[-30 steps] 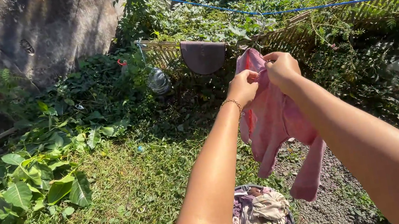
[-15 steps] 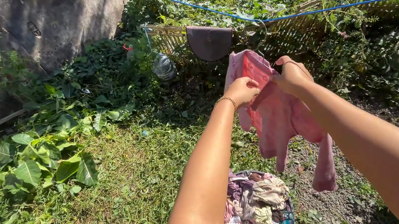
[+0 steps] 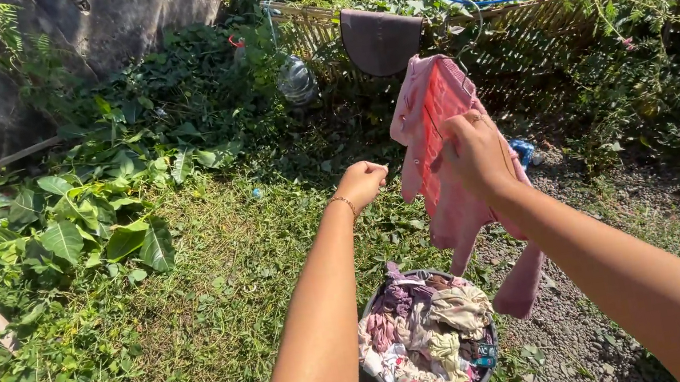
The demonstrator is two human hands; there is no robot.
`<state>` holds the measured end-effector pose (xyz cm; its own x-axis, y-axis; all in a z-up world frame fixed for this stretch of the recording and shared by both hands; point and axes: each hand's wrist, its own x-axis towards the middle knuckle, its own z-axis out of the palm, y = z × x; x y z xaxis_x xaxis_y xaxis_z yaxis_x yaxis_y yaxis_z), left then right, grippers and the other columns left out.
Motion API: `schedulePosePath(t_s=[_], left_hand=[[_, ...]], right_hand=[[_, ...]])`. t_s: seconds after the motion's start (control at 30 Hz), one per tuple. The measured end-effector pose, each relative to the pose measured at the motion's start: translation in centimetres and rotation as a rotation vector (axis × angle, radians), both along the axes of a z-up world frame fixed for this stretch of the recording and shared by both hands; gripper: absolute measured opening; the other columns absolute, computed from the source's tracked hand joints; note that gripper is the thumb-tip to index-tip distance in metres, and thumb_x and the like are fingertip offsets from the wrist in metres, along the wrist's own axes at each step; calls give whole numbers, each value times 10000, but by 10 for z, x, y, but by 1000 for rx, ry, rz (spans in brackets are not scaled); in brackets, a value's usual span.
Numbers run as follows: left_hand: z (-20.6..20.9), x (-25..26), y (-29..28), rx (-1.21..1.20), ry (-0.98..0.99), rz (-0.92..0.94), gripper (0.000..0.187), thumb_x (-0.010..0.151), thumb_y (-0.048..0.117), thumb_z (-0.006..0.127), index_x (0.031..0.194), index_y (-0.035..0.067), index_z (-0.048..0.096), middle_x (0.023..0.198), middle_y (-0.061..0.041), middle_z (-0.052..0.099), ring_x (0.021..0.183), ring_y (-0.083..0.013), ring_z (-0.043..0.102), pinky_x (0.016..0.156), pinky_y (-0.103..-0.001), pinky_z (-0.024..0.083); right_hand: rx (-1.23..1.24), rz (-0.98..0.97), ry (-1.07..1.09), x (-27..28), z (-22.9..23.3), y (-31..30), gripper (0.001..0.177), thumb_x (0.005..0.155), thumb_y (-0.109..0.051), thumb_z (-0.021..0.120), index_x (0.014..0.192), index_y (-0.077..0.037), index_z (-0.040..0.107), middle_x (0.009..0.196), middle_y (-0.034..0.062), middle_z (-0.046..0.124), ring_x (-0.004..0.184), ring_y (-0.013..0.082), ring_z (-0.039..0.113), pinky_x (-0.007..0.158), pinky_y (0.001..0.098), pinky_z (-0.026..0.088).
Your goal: Hanging wet laundry from a basket onto a clothesline using hangers.
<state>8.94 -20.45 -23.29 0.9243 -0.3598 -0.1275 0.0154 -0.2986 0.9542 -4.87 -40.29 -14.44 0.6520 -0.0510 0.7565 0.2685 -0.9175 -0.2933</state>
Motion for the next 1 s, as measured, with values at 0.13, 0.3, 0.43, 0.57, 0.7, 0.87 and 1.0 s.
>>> schedulePosePath(t_s=[0.13,0.3,0.43,0.57,0.7,0.87,1.0], left_hand=[[-40,-16,30,9,35,68,286,982,352,637,950,70,670,845,-7,665,724,-111,563,716,-299,512],[-79,-50,57,104,133,156,456,1038,479,555,915,49,647,832,-8,666,744,-116,571,794,-302,491],[-177,-41,75,-83,183,209,433,1015,472,529,946,76,688,797,-14,646,745,-116,600,772,-317,510],[-174,-71,98,-55,247,249,394,1006,474,479,1043,123,655,876,58,671,767,-100,611,759,-290,491],[-177,-74,115,-1,331,260,581,992,622,495,991,67,666,813,-12,657,722,-124,557,722,-298,479],[-214,-46,131,-52,321,196,592,974,649,487,961,84,662,840,4,646,770,-120,578,783,-314,484],[-199,-42,146,133,335,141,643,969,687,453,896,85,668,825,-19,630,786,-177,559,847,-356,460]], right_hand=[[136,220,245,9,-64,13,195,874,-94,671,1062,-55,709,994,119,704,936,272,668,808,394,537],[615,453,867,38,-211,12,335,942,-168,658,1249,-39,688,952,70,755,812,152,679,730,324,544],[849,502,1076,11,-237,15,415,950,-184,642,1343,-48,631,974,42,752,808,136,670,722,318,543],[1035,426,1212,-5,-265,17,485,943,-209,677,1394,-43,610,1001,79,708,861,171,651,779,341,542],[1134,260,1246,-23,-265,19,489,948,-234,647,1411,-98,569,1144,89,708,1005,193,661,892,375,540],[1296,219,1185,-17,-311,2,410,968,-226,604,1348,-72,591,1196,69,719,1043,192,666,903,397,531],[1398,112,1142,-17,-305,3,384,976,-217,585,1344,-108,607,1199,75,722,1025,208,646,855,408,516]])
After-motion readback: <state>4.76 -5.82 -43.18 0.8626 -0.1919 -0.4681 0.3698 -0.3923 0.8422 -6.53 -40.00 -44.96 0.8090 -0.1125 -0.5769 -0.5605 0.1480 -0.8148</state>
